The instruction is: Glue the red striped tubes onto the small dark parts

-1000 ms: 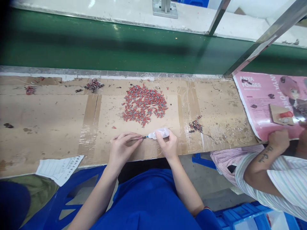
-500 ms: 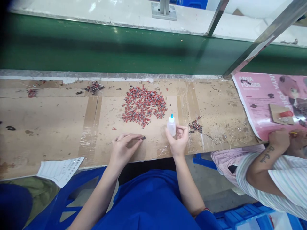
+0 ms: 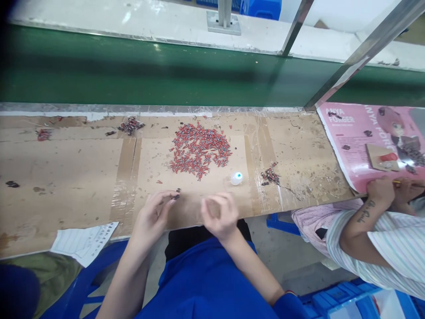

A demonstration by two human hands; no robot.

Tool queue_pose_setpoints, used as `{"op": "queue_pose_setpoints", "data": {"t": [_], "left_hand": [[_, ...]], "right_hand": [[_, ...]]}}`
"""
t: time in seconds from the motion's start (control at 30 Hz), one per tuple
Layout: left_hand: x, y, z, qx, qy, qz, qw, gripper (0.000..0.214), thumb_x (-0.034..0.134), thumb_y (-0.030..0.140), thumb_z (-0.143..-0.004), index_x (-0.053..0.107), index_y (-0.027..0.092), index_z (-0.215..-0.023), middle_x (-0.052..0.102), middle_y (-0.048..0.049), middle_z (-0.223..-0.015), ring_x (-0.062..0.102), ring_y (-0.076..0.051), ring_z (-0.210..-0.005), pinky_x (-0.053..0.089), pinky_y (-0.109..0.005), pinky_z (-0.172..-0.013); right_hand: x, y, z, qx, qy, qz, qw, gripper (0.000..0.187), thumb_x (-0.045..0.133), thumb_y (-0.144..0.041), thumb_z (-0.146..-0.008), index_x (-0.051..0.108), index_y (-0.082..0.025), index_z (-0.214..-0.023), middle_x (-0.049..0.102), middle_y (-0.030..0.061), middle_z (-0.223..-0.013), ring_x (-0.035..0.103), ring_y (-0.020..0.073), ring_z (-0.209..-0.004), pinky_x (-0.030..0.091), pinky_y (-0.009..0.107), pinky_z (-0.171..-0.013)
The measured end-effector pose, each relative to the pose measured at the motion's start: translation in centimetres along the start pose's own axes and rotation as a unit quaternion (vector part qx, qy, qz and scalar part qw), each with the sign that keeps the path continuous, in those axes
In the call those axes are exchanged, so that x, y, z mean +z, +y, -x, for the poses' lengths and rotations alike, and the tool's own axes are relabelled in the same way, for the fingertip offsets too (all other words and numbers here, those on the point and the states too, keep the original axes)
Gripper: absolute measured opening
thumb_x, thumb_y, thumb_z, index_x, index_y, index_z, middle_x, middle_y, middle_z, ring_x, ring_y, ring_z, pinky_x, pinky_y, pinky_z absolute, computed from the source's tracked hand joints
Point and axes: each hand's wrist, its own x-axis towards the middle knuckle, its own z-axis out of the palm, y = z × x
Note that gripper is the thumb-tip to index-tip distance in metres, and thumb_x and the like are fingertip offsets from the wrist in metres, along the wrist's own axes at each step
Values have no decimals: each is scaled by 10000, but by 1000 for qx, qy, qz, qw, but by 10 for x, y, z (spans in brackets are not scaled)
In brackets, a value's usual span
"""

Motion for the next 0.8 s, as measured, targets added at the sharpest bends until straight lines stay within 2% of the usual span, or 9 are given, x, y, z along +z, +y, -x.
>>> {"op": "queue_pose_setpoints", "data": {"t": [0.03,0.07,0.2,0.33,0.43,0.53,0.63,0.7,0.8], "left_hand": [[-3,-1,1,-4,-2,1,1000,183,458,283,-898,633,245,-933,690,-64,-953,623,-228,-955,502,-379,-857],[-5,-3,2,-6,-4,3,1000,181,451,283,-898,624,241,-932,687,-67,-957,627,-227,-950,506,-375,-848],[-12,-7,7,-9,-9,17,1000,184,443,304,-900,613,236,-919,685,-69,-926,643,-222,-914,520,-360,-818],[-13,-6,7,-37,0,43,998,199,463,336,-893,633,233,-897,708,-65,-907,664,-210,-853,537,-337,-774],[-12,-1,4,-49,11,57,997,228,482,364,-891,667,231,-910,727,-65,-920,670,-202,-837,544,-326,-759],[-11,5,-1,-32,14,56,998,231,511,364,-887,684,232,-966,739,-67,-943,670,-206,-862,546,-333,-763],[-9,10,-4,-4,14,50,999,210,516,331,-893,683,233,-976,741,-64,-954,665,-208,-902,542,-340,-786],[-7,14,-6,13,10,46,999,198,508,311,-903,678,236,-969,739,-56,-956,661,-205,-920,538,-343,-812],[-5,20,-8,32,-4,44,998,187,501,291,-914,672,238,-969,735,-50,-954,659,-200,-923,535,-343,-830]], "right_hand": [[8,-4,1,14,-68,-16,997,108,624,-242,-853,600,-250,-958,641,52,-820,644,201,-745,551,348,-670],[16,-5,0,40,-109,-18,993,95,600,-258,-876,623,-239,-966,658,65,-844,646,200,-751,553,343,-679],[45,3,-15,121,-153,69,978,168,597,-333,-885,690,-202,-932,658,98,-869,633,247,-846,526,396,-787],[57,12,-27,137,-180,117,967,134,618,-322,-874,695,-219,-833,635,103,-864,599,267,-865,502,410,-794],[53,11,-29,147,-194,87,966,135,593,-289,-890,677,-223,-807,648,98,-859,601,266,-870,503,416,-806],[40,3,-32,167,-209,-32,963,141,562,-272,-910,679,-219,-851,686,71,-866,643,225,-845,534,373,-791],[24,-11,-35,188,-239,-168,938,170,553,-294,-916,707,-226,-893,703,48,-889,669,174,-782,562,283,-658],[16,-20,-37,185,-262,-217,922,193,549,-301,-918,729,-232,-915,706,49,-900,669,156,-748,563,257,-605],[11,-27,-38,181,-263,-238,917,187,567,-278,-909,748,-232,-921,719,55,-900,685,160,-791,584,278,-693]]}}
